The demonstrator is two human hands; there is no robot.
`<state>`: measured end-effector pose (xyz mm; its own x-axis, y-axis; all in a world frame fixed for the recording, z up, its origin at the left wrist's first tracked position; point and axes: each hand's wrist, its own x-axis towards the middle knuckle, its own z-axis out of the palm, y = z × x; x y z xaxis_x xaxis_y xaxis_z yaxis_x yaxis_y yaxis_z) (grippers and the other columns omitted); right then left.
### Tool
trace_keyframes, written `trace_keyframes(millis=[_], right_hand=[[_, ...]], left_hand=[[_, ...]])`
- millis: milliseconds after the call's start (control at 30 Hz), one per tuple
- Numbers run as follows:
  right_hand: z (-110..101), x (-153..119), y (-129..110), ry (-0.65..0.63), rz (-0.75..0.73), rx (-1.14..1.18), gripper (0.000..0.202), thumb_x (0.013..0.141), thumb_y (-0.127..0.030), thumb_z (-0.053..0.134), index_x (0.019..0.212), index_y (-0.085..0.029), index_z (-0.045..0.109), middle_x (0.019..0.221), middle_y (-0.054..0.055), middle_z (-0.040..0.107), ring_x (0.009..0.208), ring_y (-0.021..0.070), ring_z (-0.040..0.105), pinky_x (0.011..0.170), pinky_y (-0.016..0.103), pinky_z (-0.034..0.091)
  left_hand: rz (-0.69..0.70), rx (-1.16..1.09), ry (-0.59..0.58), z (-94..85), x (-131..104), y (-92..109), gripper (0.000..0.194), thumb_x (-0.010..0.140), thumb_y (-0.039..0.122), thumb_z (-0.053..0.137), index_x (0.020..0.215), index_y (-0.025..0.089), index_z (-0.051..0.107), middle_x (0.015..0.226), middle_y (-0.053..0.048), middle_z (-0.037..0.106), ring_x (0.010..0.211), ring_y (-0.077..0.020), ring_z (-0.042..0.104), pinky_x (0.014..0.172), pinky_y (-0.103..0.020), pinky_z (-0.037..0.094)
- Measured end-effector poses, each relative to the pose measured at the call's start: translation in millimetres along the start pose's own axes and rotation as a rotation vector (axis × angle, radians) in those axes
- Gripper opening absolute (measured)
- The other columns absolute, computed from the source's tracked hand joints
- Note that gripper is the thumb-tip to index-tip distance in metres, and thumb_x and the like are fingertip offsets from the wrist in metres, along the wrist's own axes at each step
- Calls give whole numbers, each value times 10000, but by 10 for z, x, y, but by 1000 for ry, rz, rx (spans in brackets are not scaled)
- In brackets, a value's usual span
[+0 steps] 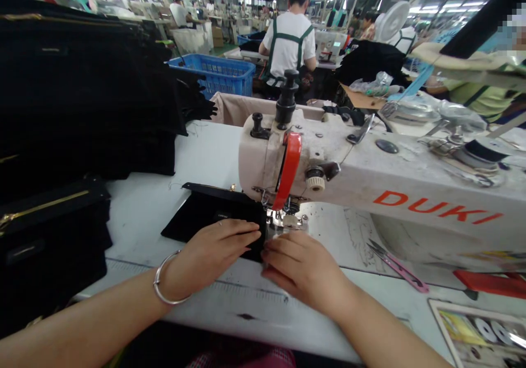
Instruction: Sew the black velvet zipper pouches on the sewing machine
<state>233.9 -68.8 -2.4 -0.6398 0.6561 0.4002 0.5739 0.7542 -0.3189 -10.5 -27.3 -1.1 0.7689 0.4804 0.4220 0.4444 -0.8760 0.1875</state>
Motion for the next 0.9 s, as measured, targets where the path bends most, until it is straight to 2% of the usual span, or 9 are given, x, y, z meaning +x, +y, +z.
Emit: trace_keyframes(millis=[67, 233, 367, 567, 733, 900], right_hand=[[-2, -5, -62, -29, -22, 40, 151, 980, -279, 571, 1067, -182, 647, 1012, 45, 695, 929, 202, 605, 828, 359, 494], [-9, 40, -91, -2, -20, 68, 118, 971, -242, 580, 1005, -177, 673, 922, 41, 705, 899, 200, 621, 797, 358, 500], [-21, 59, -88, 15, -5, 83, 119, 966, -225, 585, 1025, -173, 676, 912, 44, 708, 883, 196, 625, 781, 356, 501], [20, 46, -51, 42, 41, 57, 147, 960, -226, 592, 1082, -184, 663, 994, 48, 715, 917, 208, 621, 795, 372, 500], [5, 41, -38, 9, 63, 57, 167, 970, -225, 570, 1110, -203, 658, 1035, 48, 713, 960, 213, 619, 826, 388, 505], [-29, 37, -52, -5, 84, 49, 160, 979, -228, 550, 1078, -212, 675, 999, 56, 700, 916, 205, 616, 793, 384, 500]], left_hand=[[50, 35, -42, 23, -8, 8, 306, 1014, 136, 422, 1291, 153, 552, 1290, -64, 634, 1204, -173, 572, 1046, -330, 496], [156, 85, -193, 96, -9, -6, 330, 985, 82, 417, 1275, 129, 568, 1343, -80, 598, 1265, -205, 536, 1129, -388, 435], [183, 74, -205, 105, 37, -76, 333, 983, 78, 424, 1271, 152, 574, 1299, -57, 628, 1260, -181, 543, 1148, -359, 414], [235, 55, -224, 103, 133, -206, 269, 956, 87, 504, 1206, 123, 599, 1259, -67, 644, 1268, -162, 536, 1177, -328, 380], [243, -115, -146, 17, 139, -232, 262, 1018, 120, 404, 1145, 152, 631, 1215, -56, 677, 1184, -128, 593, 1171, -319, 388], [224, -152, -178, 52, 92, -269, 290, 1010, 107, 417, 1176, 191, 640, 1214, -44, 684, 1181, -146, 605, 1155, -343, 416]])
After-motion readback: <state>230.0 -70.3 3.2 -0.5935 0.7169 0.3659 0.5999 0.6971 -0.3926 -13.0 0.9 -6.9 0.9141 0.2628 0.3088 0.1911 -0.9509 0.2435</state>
